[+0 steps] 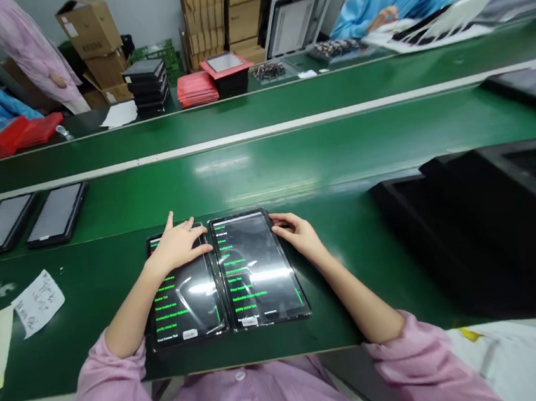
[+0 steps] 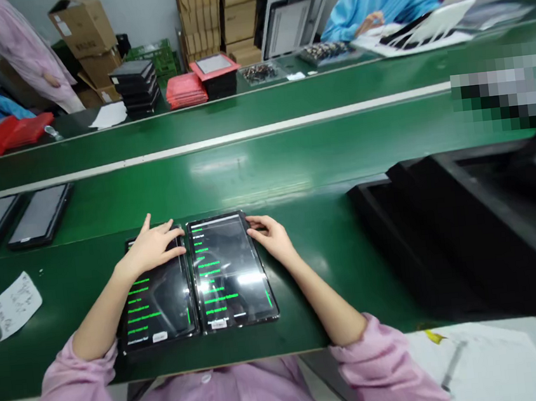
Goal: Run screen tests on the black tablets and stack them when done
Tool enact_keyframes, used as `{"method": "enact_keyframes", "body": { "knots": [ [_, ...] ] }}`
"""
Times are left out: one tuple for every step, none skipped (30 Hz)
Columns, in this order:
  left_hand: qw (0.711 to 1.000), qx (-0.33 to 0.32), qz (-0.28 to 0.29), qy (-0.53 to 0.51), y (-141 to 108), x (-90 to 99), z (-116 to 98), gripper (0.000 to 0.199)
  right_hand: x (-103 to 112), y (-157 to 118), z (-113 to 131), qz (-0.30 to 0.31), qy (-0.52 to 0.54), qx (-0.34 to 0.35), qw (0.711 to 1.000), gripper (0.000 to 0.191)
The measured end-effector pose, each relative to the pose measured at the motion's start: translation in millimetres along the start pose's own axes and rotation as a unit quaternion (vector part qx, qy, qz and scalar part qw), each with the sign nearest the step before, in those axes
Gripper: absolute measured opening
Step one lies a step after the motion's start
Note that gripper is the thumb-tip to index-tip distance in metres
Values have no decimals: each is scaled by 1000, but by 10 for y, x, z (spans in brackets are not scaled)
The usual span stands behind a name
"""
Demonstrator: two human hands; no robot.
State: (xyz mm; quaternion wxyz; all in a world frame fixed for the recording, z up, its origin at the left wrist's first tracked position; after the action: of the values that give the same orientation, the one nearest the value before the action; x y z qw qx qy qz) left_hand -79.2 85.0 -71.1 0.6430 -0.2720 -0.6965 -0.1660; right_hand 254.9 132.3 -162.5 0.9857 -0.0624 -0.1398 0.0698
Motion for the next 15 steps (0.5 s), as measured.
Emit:
{"method": "enact_keyframes", "body": {
  "knots": [
    [1000, -6, 1, -10, 9, 8, 13, 62, 12, 2, -1, 6, 7, -6, 1000, 43],
    [1000, -12, 0, -20, 3, 12, 23, 64, 22, 1, 1, 9, 10, -10, 1000, 44],
    [1000, -15, 0, -28, -8, 11, 27, 66, 29, -3, 3, 9, 10, -13, 1000, 45],
    [999, -16, 0, -30, -17, 9, 23, 68, 34, -7, 2, 6, 8, -15, 1000, 46],
    [1000, -15, 1, -26, -21, 6, 10, 68, 37, -9, -1, 2, 4, -18, 1000, 46],
    [1000, -12, 3, -18, -16, 4, -8, 68, 38, -9, -8, -1, 0, -22, 1000, 47],
    [1000, -6, 5, -9, -4, 4, -30, 69, 41, -6, -20, -6, -5, -26, 1000, 49],
    [1000, 0, 6, -3, 14, 7, -52, 70, 45, 0, -36, -8, -10, -31, 999, 51],
    [1000, 6, 10, 0, 35, 14, -69, 70, 54, 11, -57, -9, -15, -38, 999, 53],
    [1000, 10, 13, -2, 54, 23, -80, 70, 67, 27, -87, -11, -22, -46, 999, 55],
    [1000, 12, 17, -9, 70, 35, -84, 70, 85, 49, -125, -8, -29, -54, 998, 58],
    [1000, 10, 21, -17, 82, 49, -82, 68, 108, 78, -174, -10, -33, -59, 998, 60],
    [999, 8, 23, -25, 87, 63, -74, 67, 134, 114, -236, -11, -37, -63, 997, 60],
    [999, 5, 23, -33, 87, 76, -61, 66, 160, 159, -310, -18, -39, -63, 997, 57],
    [999, 3, 22, -42, 80, 89, -45, 66, 181, 210, -394, -17, -45, -60, 997, 50]
  ]
}}
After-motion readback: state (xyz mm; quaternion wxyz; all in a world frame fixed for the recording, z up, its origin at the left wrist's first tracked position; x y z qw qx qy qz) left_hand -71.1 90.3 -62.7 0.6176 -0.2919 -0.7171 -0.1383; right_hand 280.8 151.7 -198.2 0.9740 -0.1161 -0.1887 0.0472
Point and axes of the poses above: each hand's wrist, its own y-axis towards the middle knuckle, its own x-axis out of the back of the hand, z = x × y, the point moved 1 cm from there along y, towards the middle knuckle, and after that the axes turned 11 degrees about -x, right-handed, at the moved point
